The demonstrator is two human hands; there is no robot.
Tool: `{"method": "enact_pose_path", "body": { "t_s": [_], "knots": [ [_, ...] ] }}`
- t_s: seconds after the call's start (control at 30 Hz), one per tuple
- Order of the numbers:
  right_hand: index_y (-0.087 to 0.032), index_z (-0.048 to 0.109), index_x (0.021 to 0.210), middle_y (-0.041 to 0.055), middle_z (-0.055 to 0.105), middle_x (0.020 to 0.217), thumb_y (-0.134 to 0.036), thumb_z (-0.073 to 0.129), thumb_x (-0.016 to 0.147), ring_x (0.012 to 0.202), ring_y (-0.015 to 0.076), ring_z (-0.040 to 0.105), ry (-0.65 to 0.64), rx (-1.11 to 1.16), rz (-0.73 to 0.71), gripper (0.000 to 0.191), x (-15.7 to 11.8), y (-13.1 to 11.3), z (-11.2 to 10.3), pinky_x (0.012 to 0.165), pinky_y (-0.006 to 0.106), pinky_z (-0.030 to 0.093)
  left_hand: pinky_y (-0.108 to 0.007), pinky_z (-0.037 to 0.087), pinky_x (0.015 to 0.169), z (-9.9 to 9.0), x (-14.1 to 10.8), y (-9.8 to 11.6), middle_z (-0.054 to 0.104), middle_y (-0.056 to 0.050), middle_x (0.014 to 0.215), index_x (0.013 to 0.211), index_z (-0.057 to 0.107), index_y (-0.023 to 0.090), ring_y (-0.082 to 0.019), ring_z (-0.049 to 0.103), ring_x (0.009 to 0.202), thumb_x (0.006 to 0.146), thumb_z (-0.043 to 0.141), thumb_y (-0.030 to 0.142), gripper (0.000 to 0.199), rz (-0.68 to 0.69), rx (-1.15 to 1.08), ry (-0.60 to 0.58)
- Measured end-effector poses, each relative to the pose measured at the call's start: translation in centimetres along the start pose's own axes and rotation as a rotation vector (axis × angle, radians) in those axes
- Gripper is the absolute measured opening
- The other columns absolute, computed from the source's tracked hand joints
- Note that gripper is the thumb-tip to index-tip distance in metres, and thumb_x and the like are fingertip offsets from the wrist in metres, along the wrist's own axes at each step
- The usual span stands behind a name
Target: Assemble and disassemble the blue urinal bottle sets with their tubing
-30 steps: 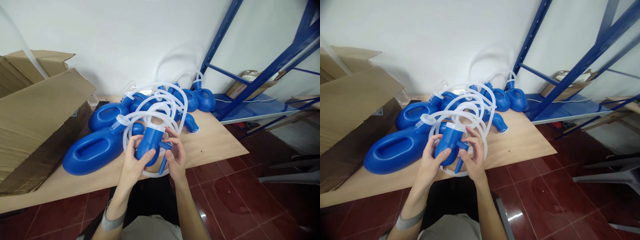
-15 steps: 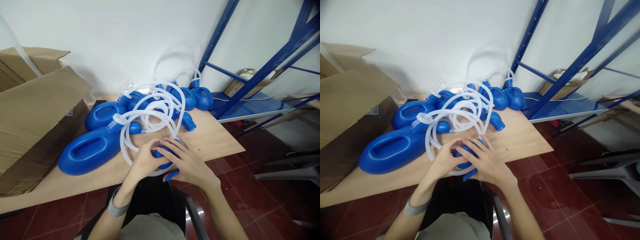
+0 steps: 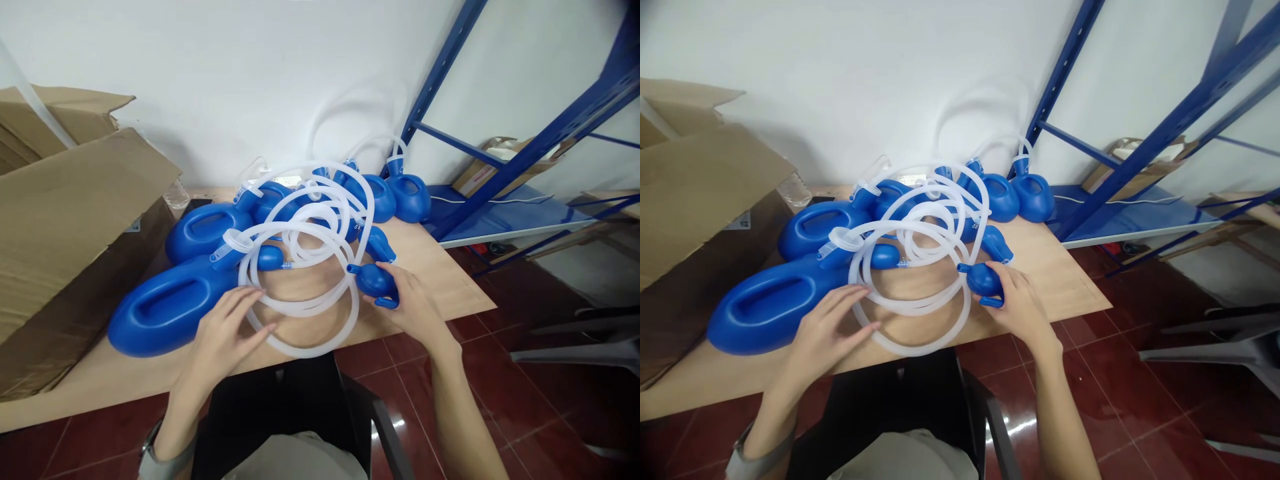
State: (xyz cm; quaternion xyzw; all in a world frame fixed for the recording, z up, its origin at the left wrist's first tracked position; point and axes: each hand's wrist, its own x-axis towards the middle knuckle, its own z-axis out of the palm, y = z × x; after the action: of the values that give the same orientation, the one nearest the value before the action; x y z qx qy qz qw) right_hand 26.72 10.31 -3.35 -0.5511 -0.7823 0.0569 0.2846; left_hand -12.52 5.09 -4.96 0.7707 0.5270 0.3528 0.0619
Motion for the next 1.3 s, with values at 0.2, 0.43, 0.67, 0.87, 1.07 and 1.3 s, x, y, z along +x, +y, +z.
{"method": "enact_pose_path", "body": {
  "t_s": [0.2, 0.43, 0.67, 0.87, 1.07, 1.3],
  "knots": [
    [-0.029, 0.053, 0.156, 0.0147, 0.066, 0.152, -0.050, 0.076, 0.096, 0.137, 0.0394, 0.067, -0.025, 0.106, 0.015, 0.067, 0.3, 1.7, 1.7, 0.114, 0.064, 0.056, -0.066, 0.052, 0.114, 1.5, -2.7, -0.2, 0.055, -0.017, 0.163, 0.113, 0.077, 0.023, -0.044, 0.046, 0.155, 0.101, 0.070, 0.051, 0.032, 0.208, 0.184, -0.252],
    [-0.029, 0.051, 0.157, 0.0148, 0.060, 0.159, -0.054, 0.078, 0.092, 0.148, 0.0383, 0.059, 0.080, 0.345, 0.165, 0.075, -0.2, 2.4, 2.7, 0.121, 0.062, 0.052, -0.055, 0.057, 0.113, -0.2, -2.9, -1.6, 0.068, -0.016, 0.148, 0.108, 0.069, 0.020, -0.038, 0.056, 0.149, 0.102, 0.071, 0.041, 0.022, 0.266, 0.119, -0.083],
    [-0.029, 0.050, 0.159, 0.0148, 0.059, 0.159, -0.051, 0.078, 0.093, 0.149, 0.0382, 0.058, 0.088, 0.366, 0.148, 0.075, -0.5, 2.8, 3.0, 0.121, 0.062, 0.052, -0.058, 0.049, 0.123, -2.0, -2.7, -2.5, 0.067, -0.014, 0.151, 0.110, 0.066, 0.025, -0.038, 0.049, 0.156, 0.109, 0.054, 0.051, 0.029, 0.131, -0.163, 0.104],
    [-0.030, 0.053, 0.159, 0.0141, 0.058, 0.162, -0.050, 0.080, 0.092, 0.150, 0.0389, 0.057, -0.110, 0.325, 0.094, 0.075, 0.4, 1.9, 1.1, 0.122, 0.063, 0.051, -0.058, 0.052, 0.120, -2.1, -1.8, -3.0, 0.069, -0.014, 0.148, 0.102, 0.065, 0.025, -0.037, 0.054, 0.152, 0.111, 0.046, 0.055, 0.037, 0.085, -0.239, 0.163],
    [-0.029, 0.063, 0.150, 0.0132, 0.064, 0.158, -0.059, 0.084, 0.086, 0.148, 0.0396, 0.060, -0.311, 0.679, 0.208, 0.074, 1.8, 1.9, 0.1, 0.118, 0.058, 0.055, -0.053, 0.060, 0.113, -0.7, -1.8, -2.7, 0.076, -0.011, 0.136, 0.094, 0.071, 0.023, -0.036, 0.063, 0.141, 0.102, 0.067, 0.029, 0.011, 0.105, 0.048, 0.047],
    [-0.033, 0.074, 0.137, 0.0102, 0.074, 0.145, -0.073, 0.091, 0.068, 0.139, 0.0410, 0.067, -0.250, 1.087, 0.421, 0.082, 2.0, 3.1, 4.2, 0.115, 0.061, 0.056, -0.050, 0.063, 0.109, 0.4, -1.9, -2.7, 0.074, -0.013, 0.137, 0.099, 0.074, 0.021, -0.035, 0.063, 0.141, 0.105, 0.063, 0.026, 0.013, 0.204, 0.194, -0.002]
  ]
}}
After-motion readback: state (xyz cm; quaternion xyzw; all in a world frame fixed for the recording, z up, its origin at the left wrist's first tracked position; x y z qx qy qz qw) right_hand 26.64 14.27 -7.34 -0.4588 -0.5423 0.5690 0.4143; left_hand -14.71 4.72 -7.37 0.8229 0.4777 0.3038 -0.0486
